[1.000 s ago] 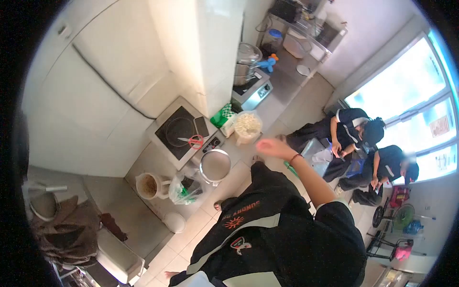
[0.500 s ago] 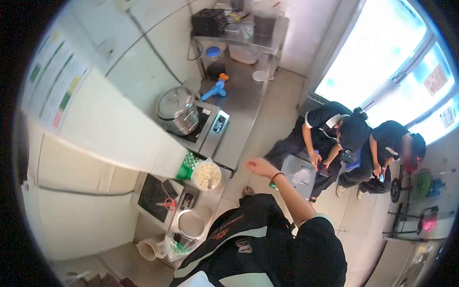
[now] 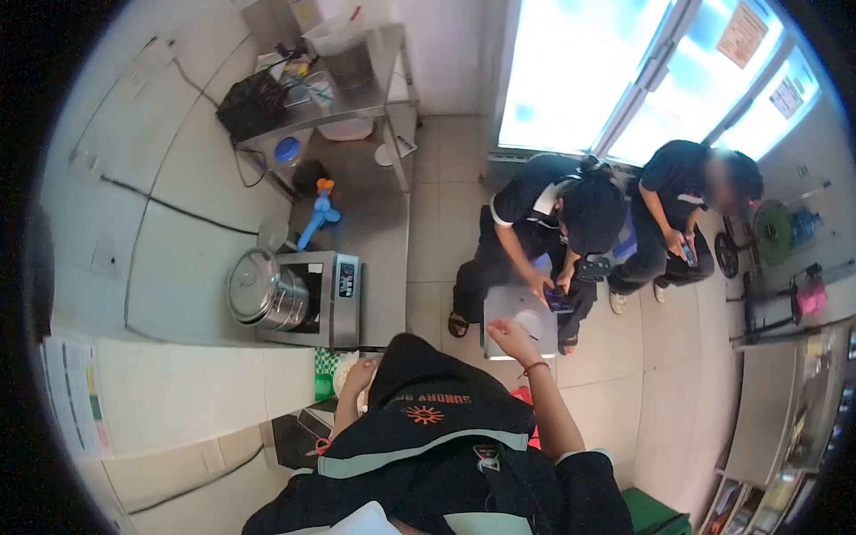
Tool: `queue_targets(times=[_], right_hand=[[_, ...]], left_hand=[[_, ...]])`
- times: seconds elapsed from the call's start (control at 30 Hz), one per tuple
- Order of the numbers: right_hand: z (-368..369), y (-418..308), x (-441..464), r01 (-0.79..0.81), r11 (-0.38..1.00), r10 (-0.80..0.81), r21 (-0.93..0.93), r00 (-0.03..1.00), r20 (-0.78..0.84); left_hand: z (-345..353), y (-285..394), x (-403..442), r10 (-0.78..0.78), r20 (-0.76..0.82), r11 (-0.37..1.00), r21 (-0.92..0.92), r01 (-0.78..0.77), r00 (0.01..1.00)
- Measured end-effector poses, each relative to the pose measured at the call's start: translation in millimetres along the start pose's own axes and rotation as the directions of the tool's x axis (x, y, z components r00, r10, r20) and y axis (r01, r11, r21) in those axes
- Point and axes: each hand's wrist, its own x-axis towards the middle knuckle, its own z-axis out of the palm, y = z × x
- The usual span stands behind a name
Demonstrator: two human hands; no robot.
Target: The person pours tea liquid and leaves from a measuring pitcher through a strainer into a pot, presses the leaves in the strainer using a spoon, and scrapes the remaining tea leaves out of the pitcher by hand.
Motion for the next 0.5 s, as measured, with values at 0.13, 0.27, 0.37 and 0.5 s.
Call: queue_targets(times=[0.13,0.27,0.37,0.5], right_hand=[[1,5,-16,-0.021,0.999,0.021,-0.025,1.000,-0.001],[-1,-3,-5,0.022,1.000,-0.021,-0.005,0.997,0.078],[-8,-11,22,-0.082,0.979,0.062,0.186,0.992,0.107],[-24,-28,84,0.032,0.977,-0.031,0.209,0.999,-0.006]], left_hand=[[-10,71,40,0.101,0.117,0.978,0.169,-0.120,0.988],[-22,112,77,0.200,0.304,0.907,0.302,-0.294,0.931],[-35,143,115,0.139,0.426,0.916,0.288,-0.280,0.894],[-48,184,193,0.306,0.509,0.913,0.082,-0.399,0.805]])
